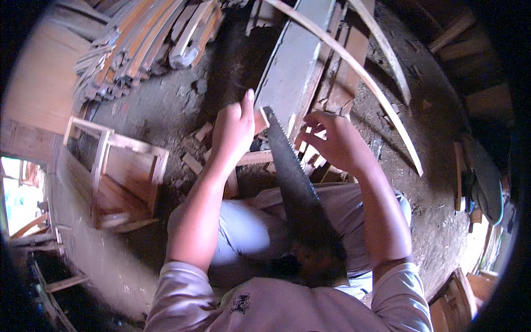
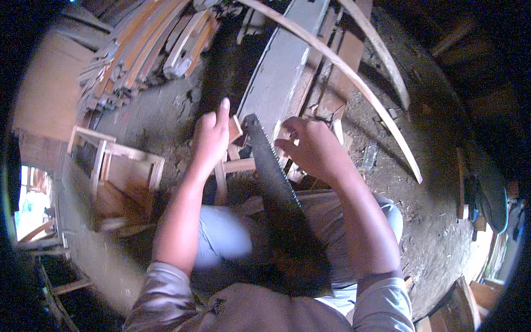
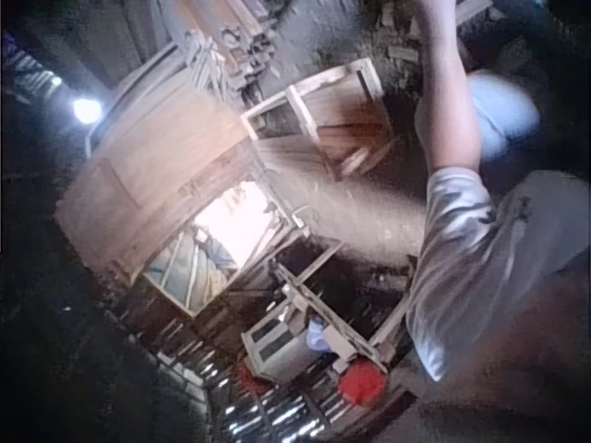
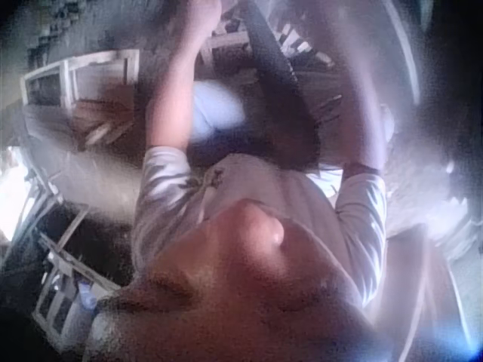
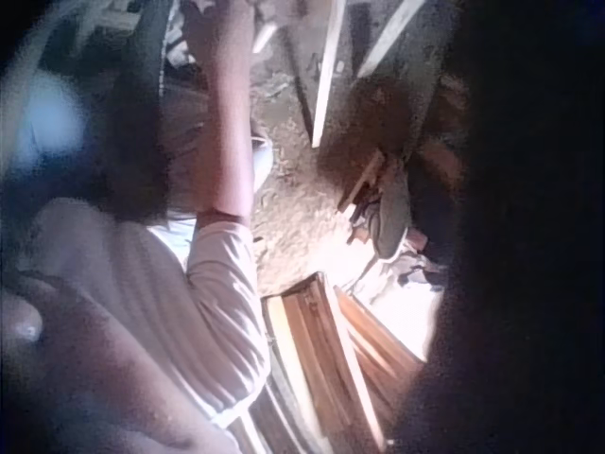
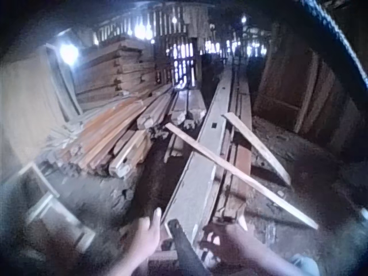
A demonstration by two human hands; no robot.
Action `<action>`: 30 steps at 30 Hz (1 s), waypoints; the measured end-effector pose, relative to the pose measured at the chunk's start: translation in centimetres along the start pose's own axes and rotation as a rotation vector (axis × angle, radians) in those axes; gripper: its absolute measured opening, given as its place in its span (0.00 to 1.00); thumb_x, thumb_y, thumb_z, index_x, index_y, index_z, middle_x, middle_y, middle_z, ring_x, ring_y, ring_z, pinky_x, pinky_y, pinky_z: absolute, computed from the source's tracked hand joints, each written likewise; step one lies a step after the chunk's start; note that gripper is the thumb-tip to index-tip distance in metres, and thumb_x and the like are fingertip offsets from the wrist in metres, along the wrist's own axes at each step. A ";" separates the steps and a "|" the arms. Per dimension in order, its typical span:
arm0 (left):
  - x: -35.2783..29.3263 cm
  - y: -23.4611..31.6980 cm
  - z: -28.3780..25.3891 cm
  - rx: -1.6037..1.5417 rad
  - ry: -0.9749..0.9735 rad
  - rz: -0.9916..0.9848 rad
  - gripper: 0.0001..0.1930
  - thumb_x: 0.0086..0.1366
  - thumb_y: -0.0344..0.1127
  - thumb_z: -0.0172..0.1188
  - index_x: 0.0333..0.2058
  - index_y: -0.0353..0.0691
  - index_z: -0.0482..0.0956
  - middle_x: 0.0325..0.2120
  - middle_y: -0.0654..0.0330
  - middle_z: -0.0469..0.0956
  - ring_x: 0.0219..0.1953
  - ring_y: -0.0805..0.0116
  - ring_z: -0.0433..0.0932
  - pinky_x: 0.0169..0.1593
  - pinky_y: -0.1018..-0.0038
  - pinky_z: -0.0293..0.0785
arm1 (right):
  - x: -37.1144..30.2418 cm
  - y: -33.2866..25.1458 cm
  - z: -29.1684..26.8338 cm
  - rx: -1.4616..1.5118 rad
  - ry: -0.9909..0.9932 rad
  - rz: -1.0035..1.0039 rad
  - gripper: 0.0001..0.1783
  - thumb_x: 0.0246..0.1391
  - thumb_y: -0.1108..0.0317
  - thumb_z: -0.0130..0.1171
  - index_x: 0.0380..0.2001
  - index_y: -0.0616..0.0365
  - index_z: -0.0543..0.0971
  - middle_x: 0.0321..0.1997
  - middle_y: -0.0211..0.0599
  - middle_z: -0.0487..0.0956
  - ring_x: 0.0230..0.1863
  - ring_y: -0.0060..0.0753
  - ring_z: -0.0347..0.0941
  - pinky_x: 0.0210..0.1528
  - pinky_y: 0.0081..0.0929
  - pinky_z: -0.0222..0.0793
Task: The person sits on the floor and uses a hand saw to cut small pieces of wood. They repeatedly pick up wood pieces, position them, and saw them into smaller segments, accumulating a pile of cut wood.
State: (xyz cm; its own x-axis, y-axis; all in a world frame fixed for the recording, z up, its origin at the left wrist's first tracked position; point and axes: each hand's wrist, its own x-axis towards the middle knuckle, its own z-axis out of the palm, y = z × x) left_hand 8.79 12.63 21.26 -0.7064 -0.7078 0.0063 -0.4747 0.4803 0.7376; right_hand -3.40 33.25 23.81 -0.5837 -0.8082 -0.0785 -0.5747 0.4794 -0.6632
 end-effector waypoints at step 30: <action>2.5 -29.8 11.3 0.536 -0.203 -0.413 0.48 0.63 0.58 0.63 0.66 0.22 0.57 0.62 0.37 0.71 0.63 0.47 0.74 0.66 0.57 0.69 | -1.7 -0.7 4.1 -0.215 -0.145 -0.064 0.30 0.55 0.51 0.70 0.46 0.68 0.75 0.47 0.60 0.78 0.48 0.63 0.79 0.51 0.49 0.76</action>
State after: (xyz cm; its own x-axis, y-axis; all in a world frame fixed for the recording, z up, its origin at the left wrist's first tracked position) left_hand 15.20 2.38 -8.30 -0.4721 -0.8015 -0.3672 -0.8813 0.4191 0.2183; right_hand 0.35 32.86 21.32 -0.4629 -0.8722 -0.1579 -0.7254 0.4751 -0.4980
